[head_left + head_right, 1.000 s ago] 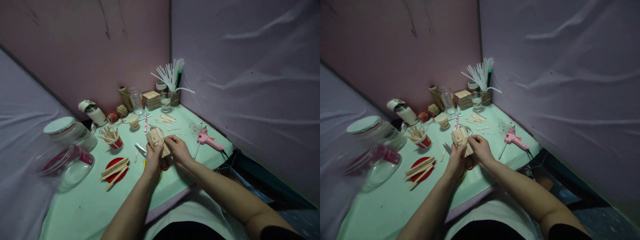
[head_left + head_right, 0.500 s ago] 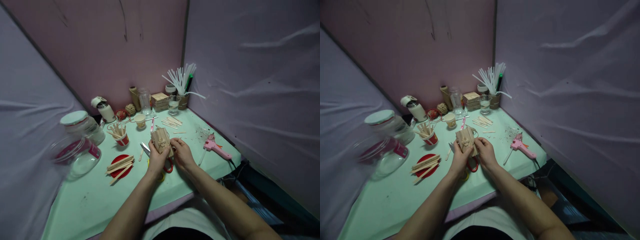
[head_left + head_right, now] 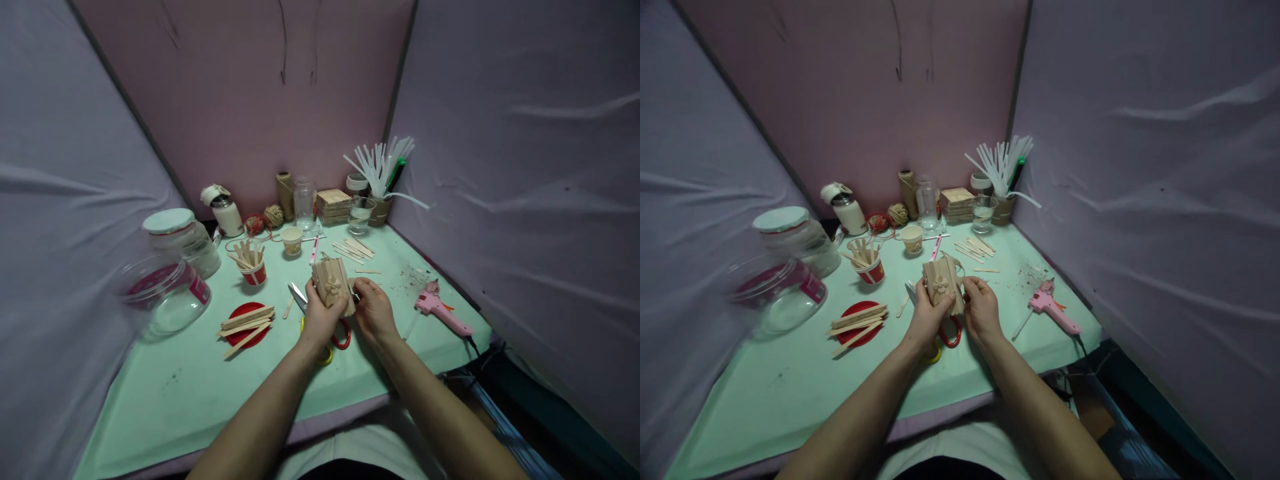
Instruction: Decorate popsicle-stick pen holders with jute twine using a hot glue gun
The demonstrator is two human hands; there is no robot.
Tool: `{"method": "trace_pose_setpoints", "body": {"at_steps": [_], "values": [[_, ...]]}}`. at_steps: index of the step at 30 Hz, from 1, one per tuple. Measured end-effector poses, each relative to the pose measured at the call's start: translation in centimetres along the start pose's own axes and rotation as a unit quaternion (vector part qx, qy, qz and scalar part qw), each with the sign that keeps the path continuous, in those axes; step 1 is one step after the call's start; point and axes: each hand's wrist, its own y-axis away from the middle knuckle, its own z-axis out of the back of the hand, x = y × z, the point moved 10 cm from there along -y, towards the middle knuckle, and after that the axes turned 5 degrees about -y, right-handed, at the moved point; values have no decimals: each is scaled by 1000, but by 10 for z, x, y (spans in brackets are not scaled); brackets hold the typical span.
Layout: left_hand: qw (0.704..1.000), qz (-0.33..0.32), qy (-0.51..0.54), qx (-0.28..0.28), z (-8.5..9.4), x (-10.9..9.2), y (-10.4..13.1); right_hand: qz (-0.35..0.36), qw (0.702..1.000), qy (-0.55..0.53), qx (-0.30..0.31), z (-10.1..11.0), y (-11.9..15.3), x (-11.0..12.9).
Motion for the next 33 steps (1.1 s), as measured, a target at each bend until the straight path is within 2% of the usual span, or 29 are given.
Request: {"method": "trace_pose_setpoints", "body": {"at_steps": [11,18,24,28,30,31,33], "values": [[1000,10,24,-2,0,7,-1,4,1000,27,-9,3,-2,0],[999,16,36,4,0,8,-1,47,996,74,-26,7,-5,15],[999,26,38,12,-1,13,-1,121,984,133,-23,7,-9,42],[997,40,62,18,-2,14,-1,191,968,159,-44,16,-24,84],[994,57,87,23,-5,14,0,259,948,173,-71,22,-24,117],[992,70,103,30,-7,15,1,324,922,196,-84,22,-16,137],[983,100,145,50,-14,15,3,478,821,308,-54,2,12,169]]}}
